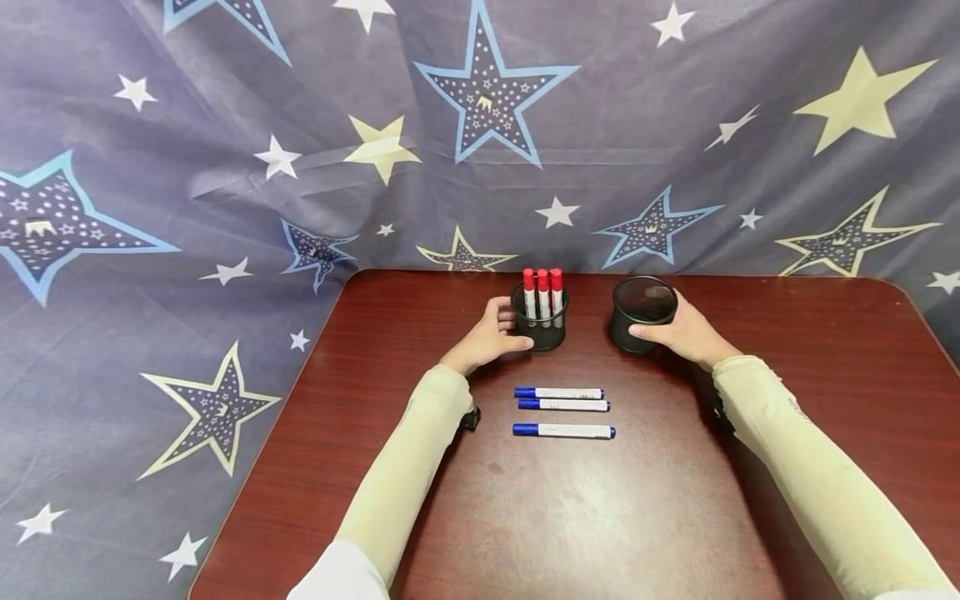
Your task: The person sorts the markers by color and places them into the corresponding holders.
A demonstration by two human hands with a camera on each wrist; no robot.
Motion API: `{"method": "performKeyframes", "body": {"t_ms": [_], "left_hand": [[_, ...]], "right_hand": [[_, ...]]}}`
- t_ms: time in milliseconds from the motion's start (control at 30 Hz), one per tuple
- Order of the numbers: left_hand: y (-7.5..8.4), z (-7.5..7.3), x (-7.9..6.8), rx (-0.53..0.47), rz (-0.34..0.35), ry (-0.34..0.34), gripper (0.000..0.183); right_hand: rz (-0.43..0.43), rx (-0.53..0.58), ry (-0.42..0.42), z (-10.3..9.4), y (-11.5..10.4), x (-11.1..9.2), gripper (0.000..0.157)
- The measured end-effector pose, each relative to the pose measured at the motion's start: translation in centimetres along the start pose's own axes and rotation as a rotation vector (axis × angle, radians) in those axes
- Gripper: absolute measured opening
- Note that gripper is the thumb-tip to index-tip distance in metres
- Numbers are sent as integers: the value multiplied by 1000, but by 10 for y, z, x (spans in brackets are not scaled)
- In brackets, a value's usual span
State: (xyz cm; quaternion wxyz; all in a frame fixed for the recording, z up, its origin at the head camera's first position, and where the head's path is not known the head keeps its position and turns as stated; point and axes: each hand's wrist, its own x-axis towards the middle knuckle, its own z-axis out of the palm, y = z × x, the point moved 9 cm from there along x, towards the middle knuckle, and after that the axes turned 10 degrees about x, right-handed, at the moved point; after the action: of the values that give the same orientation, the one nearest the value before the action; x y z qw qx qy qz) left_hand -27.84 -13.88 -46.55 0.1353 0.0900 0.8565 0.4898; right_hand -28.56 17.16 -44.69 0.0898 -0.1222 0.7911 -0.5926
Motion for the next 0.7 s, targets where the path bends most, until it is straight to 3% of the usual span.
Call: {"method": "performKeyframes", "body": {"t_ms": [167, 333, 467, 700], "left_hand": [[-8, -4, -21, 115, -61, -26, 52], [-2, 10, -42, 244, -9, -182, 27], [5, 23, -52, 324, 39, -263, 18], [9, 31, -54, 475, 52, -281, 11]], "right_hand": [[-19, 27, -3, 2, -1, 1, 90], [-15, 27, -7, 2, 0, 0, 90], [-12, 40, -7, 4, -3, -1, 90], [-6, 32, 2, 4, -3, -1, 92]]}}
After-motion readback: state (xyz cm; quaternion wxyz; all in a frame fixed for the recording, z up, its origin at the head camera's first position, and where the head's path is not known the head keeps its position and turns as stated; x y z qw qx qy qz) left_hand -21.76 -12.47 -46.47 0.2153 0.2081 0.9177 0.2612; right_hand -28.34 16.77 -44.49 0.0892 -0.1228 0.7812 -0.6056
